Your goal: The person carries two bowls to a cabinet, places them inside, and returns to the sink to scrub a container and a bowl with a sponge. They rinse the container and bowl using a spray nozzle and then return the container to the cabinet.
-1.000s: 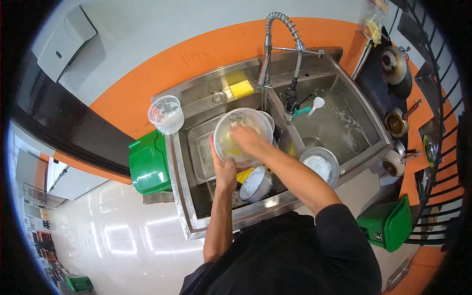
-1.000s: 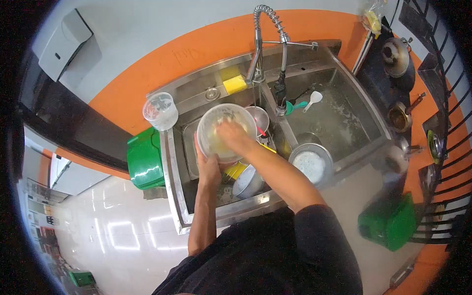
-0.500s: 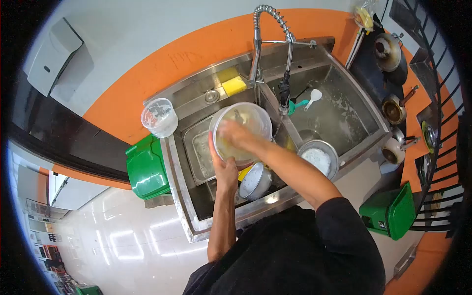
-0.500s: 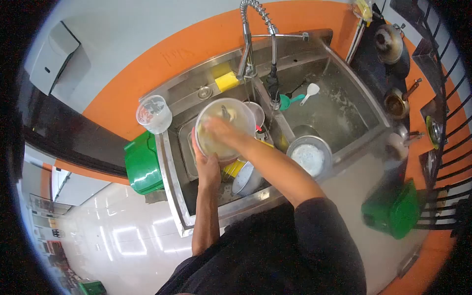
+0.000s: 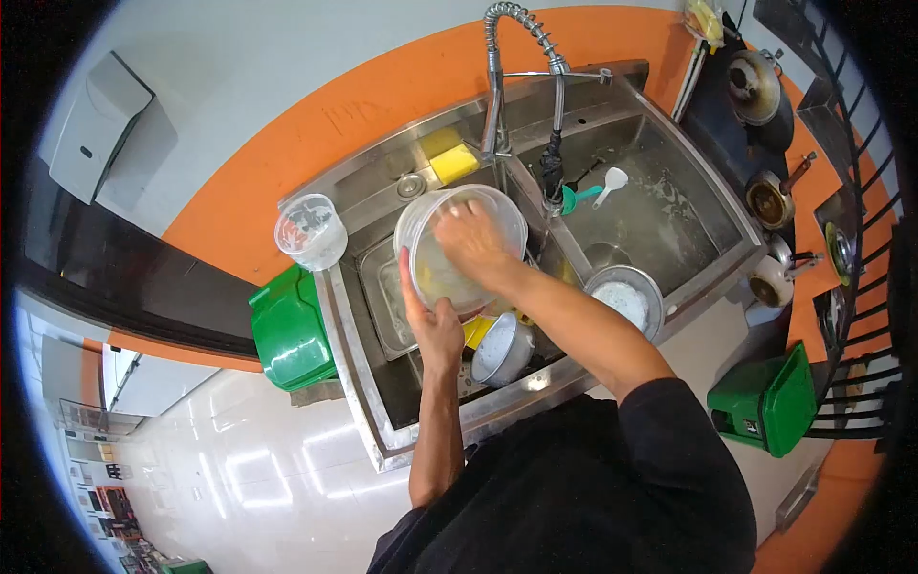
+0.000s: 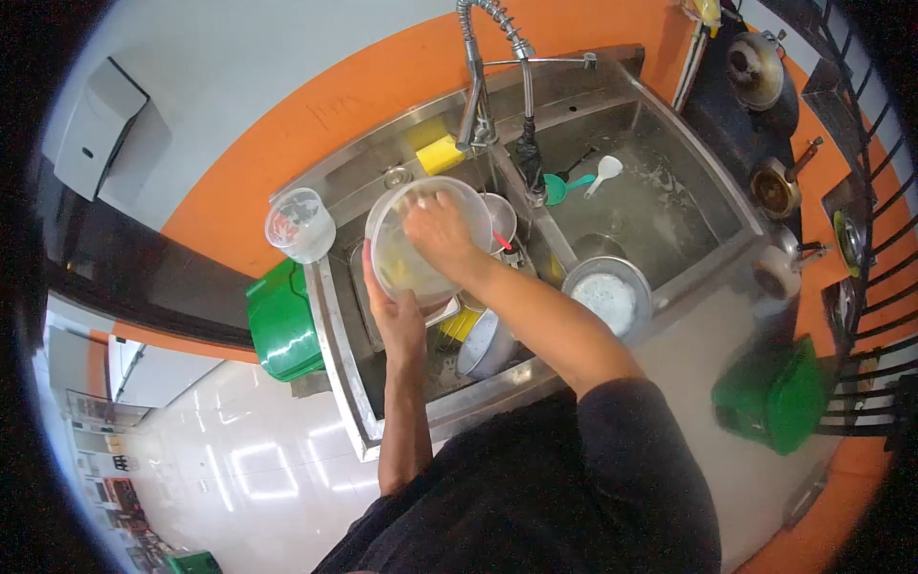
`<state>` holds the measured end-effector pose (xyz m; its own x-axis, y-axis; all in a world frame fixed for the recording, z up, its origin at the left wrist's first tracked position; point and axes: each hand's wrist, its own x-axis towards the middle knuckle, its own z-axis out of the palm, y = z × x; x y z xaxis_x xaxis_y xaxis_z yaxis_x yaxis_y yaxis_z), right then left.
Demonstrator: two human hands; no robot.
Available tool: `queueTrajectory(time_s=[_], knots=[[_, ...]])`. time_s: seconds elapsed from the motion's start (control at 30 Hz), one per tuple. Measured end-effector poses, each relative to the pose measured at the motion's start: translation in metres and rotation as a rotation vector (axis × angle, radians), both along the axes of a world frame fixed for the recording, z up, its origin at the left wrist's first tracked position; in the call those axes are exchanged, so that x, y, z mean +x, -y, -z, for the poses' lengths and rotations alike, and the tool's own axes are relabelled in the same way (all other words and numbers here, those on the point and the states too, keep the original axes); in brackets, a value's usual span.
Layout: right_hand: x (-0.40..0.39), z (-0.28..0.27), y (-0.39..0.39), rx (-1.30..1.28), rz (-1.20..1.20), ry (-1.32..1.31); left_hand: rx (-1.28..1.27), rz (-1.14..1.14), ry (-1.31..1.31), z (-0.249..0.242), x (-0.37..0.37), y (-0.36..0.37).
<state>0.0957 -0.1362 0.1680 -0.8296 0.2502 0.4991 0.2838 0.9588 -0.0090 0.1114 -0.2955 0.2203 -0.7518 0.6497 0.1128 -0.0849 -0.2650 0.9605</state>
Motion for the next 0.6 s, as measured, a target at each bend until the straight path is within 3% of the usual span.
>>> queueTrajectory(time_s=[0.03,0.07,0.13,0.17,0.23,0.27,0.33,0.37,0.4,0.47,0.6], knots=[[-0.001,-0.003,-0.001,0.089,0.151,0.105,0.0,-0.003,0.035,-0.004,-0.002,0.0],[0.003,-0.005,0.002,0.088,0.146,0.102,-0.001,-0.007,0.031,0.006,-0.006,0.0],[0.016,-0.007,0.011,-0.315,0.005,0.635,-0.028,-0.107,-0.201,0.032,-0.015,-0.005],[0.017,-0.004,0.015,-0.318,0.012,0.628,-0.035,-0.139,-0.28,0.035,-0.016,-0.008],[0.02,0.002,0.023,-0.805,-0.191,0.484,-0.047,-0.264,-0.388,0.042,-0.016,-0.01],[0.023,-0.002,0.026,-0.808,-0.185,0.476,-0.046,-0.255,-0.393,0.043,-0.018,-0.012],[0.031,-0.01,0.035,-0.724,-0.11,0.404,0.111,-0.208,-0.146,0.047,-0.025,-0.01],[0.042,-0.026,0.039,-0.51,-0.133,0.301,0.108,-0.237,-0.206,0.041,-0.026,-0.009],[0.044,-0.023,0.038,-0.511,-0.14,0.304,0.106,-0.244,-0.206,0.041,-0.029,-0.008],[0.044,-0.016,0.03,-0.205,-0.184,0.054,0.054,-0.277,-0.382,0.04,-0.037,-0.006],[0.054,0.018,0.04,-0.199,-0.248,0.054,0.048,-0.348,-0.446,0.052,-0.055,-0.004]])
